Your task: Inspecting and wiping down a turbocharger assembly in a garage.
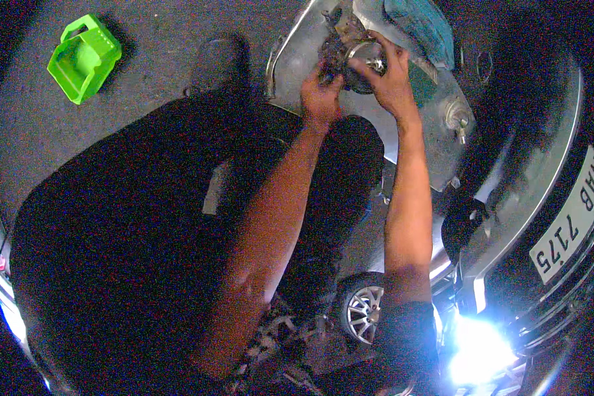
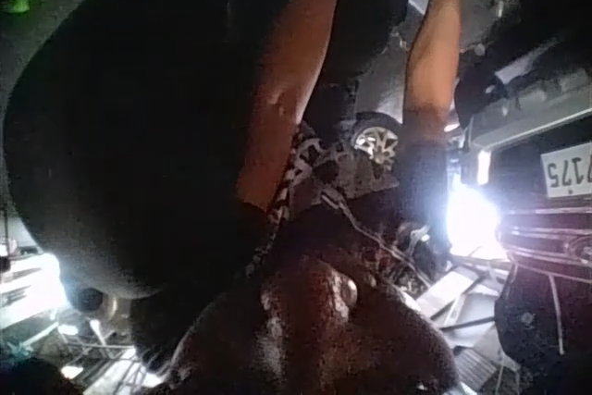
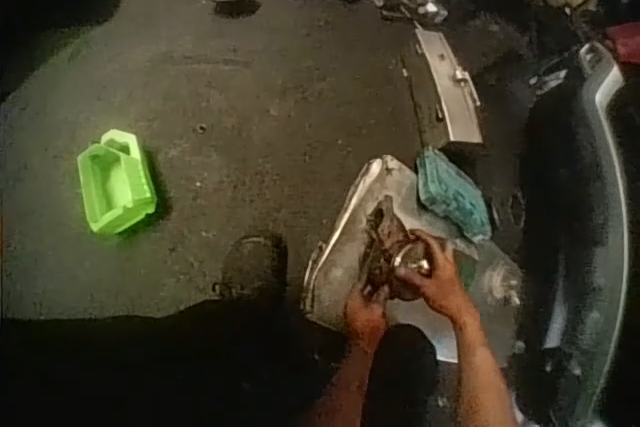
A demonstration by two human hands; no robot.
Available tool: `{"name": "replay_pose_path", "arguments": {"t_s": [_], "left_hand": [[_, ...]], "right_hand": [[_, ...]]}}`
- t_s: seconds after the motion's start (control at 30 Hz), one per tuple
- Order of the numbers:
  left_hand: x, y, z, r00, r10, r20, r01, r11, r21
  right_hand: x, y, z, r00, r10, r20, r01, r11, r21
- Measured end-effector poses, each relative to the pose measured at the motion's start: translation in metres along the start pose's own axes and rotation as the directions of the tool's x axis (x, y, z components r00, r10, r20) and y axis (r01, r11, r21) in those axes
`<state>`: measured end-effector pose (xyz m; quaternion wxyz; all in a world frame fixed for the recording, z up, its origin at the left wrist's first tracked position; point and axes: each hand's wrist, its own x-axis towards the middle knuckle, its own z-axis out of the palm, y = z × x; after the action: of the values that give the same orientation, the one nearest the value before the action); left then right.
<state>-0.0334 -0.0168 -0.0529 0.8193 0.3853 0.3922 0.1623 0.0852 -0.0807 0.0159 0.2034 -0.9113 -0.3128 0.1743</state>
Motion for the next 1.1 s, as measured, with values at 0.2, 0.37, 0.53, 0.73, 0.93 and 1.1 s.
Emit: {"name": "replay_pose_path", "arguments": {"t_s": [0.2,0.37,0.53,0.73,0.93,1.1], "left_hand": [[0.001,-0.001,-0.008,0.993,-0.111,-0.040,0.111,0.994,0.001],[-0.003,-0.004,-0.009,0.999,0.006,0.037,-0.011,0.990,0.141],[-0.003,0.001,-0.011,0.998,0.028,0.051,-0.034,0.992,0.125],[-0.004,0.006,-0.013,0.996,0.031,0.086,-0.042,0.991,0.129],[-0.004,0.003,-0.020,0.994,-0.068,0.083,0.070,0.997,-0.016],[0.004,0.000,-0.032,0.991,-0.070,0.115,0.069,0.997,0.016]], "right_hand": [[0.003,-0.002,0.024,0.958,0.217,-0.186,-0.198,0.973,0.118],[0.009,0.014,0.039,0.869,0.256,-0.424,-0.158,0.954,0.253],[0.013,0.012,0.044,0.864,0.220,-0.452,-0.136,0.968,0.211],[0.012,0.010,0.045,0.820,0.190,-0.540,-0.036,0.959,0.282],[0.000,0.002,0.044,0.862,0.285,-0.419,-0.022,0.847,0.532],[-0.027,-0.001,0.062,0.755,0.616,-0.224,-0.268,0.602,0.752]]}}
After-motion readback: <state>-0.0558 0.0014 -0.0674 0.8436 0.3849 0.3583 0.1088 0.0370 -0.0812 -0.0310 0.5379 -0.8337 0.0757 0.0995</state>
